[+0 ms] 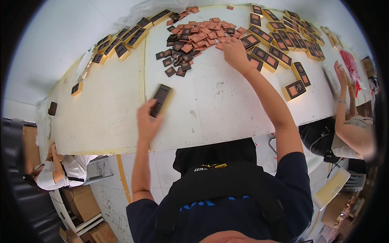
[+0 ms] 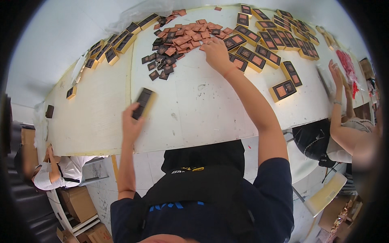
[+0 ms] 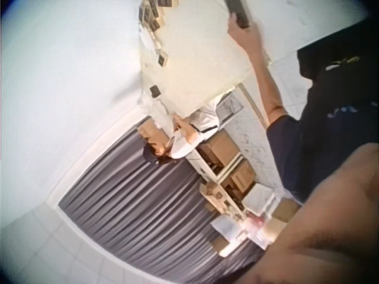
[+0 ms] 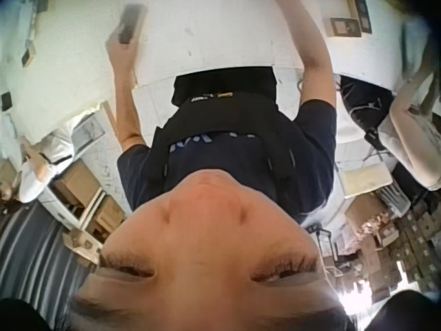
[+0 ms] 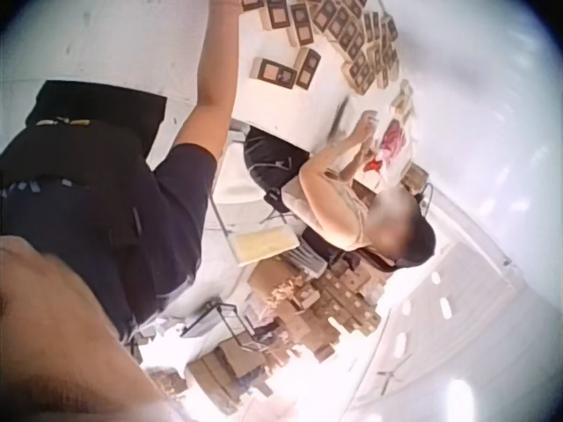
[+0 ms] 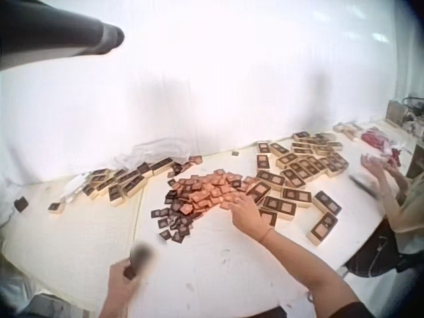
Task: The person assembles small cosmetic palettes by placing rectangular inserts into black trays and then into gold boxes. They repeatedly pick up inserts, place them into trays, and arrange the completed units on the table. The person also folds and places white paper inserts into the boxes.
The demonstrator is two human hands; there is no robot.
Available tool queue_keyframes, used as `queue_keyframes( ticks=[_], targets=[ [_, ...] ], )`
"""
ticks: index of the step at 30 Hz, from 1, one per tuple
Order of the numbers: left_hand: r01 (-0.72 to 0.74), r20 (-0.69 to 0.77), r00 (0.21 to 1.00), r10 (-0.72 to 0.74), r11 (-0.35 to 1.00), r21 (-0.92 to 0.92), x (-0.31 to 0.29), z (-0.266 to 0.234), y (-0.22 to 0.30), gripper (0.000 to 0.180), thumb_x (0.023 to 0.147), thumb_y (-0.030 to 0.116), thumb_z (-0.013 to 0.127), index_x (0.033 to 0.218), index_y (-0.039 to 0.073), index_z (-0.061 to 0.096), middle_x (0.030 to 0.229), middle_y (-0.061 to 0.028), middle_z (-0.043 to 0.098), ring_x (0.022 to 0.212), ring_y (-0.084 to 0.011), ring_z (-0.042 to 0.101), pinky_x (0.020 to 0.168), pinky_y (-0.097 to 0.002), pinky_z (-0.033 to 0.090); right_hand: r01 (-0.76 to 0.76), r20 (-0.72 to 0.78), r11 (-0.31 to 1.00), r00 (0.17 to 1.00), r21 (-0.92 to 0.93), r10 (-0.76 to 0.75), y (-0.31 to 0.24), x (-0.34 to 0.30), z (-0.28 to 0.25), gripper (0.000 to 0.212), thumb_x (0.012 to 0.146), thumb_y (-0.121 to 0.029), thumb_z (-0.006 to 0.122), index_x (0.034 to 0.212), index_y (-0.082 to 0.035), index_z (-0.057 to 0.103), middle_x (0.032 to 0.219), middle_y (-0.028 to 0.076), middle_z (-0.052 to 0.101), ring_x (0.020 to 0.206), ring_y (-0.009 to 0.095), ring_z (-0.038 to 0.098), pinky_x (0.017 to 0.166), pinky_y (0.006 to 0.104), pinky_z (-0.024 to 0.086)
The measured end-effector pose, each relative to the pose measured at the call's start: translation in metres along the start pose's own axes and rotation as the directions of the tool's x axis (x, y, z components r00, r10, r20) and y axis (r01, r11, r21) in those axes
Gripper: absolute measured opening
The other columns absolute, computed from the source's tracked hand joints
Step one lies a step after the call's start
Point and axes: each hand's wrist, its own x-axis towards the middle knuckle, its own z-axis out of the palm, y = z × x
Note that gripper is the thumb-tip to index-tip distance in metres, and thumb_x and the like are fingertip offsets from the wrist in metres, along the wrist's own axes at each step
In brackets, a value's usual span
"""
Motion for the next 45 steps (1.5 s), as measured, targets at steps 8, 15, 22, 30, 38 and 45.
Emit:
queue_keyframes(
  ticks=[8, 15, 22, 30, 38, 45],
  targets=[
    [-0.121, 0.143, 0.979, 0.144, 0.98, -0.157, -0.024, 0.045, 0.1, 0.054, 0.07, 0.01, 0.069, 0.123, 0.009, 0.063, 0.141, -0.0117, 0.058, 0.116, -0.0319, 0.055, 0.104, -0.0411, 0.039, 0.163, 0.197, 0.985, 0.965, 0.061, -0.172, -0.095, -0.02, -0.044, 0.013, 0.086, -0.018, 0.063, 0.082, -0.007, 0.069, 0.084, 0.008, 0.067, 0.095, 0.026, 0.058, 0.079, 0.038, 0.045],
    [-0.082, 0.162, 0.977, 0.141, 0.943, -0.323, -0.025, 0.05, 0.096, 0.058, 0.069, 0.007, 0.07, 0.126, 0.008, 0.058, 0.138, -0.0121, 0.057, 0.117, -0.0321, 0.056, 0.104, -0.0401, 0.041, -0.205, 0.272, 0.794, 0.961, 0.573, 0.052, -0.061, -0.057, -0.065, 0.017, 0.083, -0.017, 0.073, 0.092, -0.002, 0.071, 0.089, 0.013, 0.068, 0.091, 0.029, 0.065, 0.079, 0.038, 0.052],
    [0.047, 0.199, 0.979, 0.041, 0.907, -0.418, -0.026, 0.049, 0.097, 0.054, 0.069, 0.007, 0.072, 0.121, 0.007, 0.055, 0.125, -0.0121, 0.06, 0.117, -0.0318, 0.056, 0.101, -0.0395, 0.045, -0.047, 0.191, 0.577, 0.963, 0.815, -0.192, -0.106, -0.068, -0.133, 0.031, 0.075, -0.007, 0.082, 0.105, -0.007, 0.074, 0.095, 0.003, 0.071, 0.092, 0.021, 0.062, 0.081, 0.0324, 0.051],
    [-0.084, 0.273, 0.944, 0.183, 0.938, -0.336, -0.013, 0.039, 0.089, 0.051, 0.068, 0.008, 0.075, 0.116, 0.007, 0.059, 0.124, -0.0107, 0.063, 0.115, -0.031, 0.057, 0.103, -0.0405, 0.044, 0.063, 0.187, 0.727, 0.948, 0.683, -0.257, -0.118, -0.11, -0.137, 0.041, 0.075, -0.013, 0.083, 0.114, -0.01, 0.073, 0.113, 0.003, 0.065, 0.107, 0.027, 0.058, 0.092, 0.0386, 0.047],
    [-0.261, 0.185, 0.946, 0.267, 0.964, -0.059, 0.059, 0.044, 0.074, 0.039, 0.077, 0.025, 0.082, 0.108, 0.009, 0.066, 0.114, -0.0069, 0.067, 0.108, -0.0274, 0.06, 0.092, -0.0377, 0.049, 0.096, 0.176, 0.874, 0.964, 0.476, -0.202, -0.136, -0.139, -0.147, 0.055, 0.077, -0.017, 0.081, 0.127, -0.006, 0.063, 0.142, 0.01, 0.053, 0.126, 0.031, 0.052, 0.099, 0.0423, 0.045],
    [-0.122, 0.045, 0.992, 0.114, 0.957, 0.264, 0.127, 0.087, 0.033, 0.034, 0.079, 0.025, 0.079, 0.105, 0.01, 0.064, 0.105, -0.0038, 0.067, 0.097, -0.027, 0.06, 0.085, -0.0408, 0.05, -0.076, 0.139, 0.765, 0.99, 0.639, -0.018, -0.144, -0.148, -0.132, 0.056, 0.075, -0.01, 0.082, 0.127, -0.004, 0.061, 0.143, 0.015, 0.052, 0.124, 0.034, 0.055, 0.1, 0.041, 0.048]
  ],
)
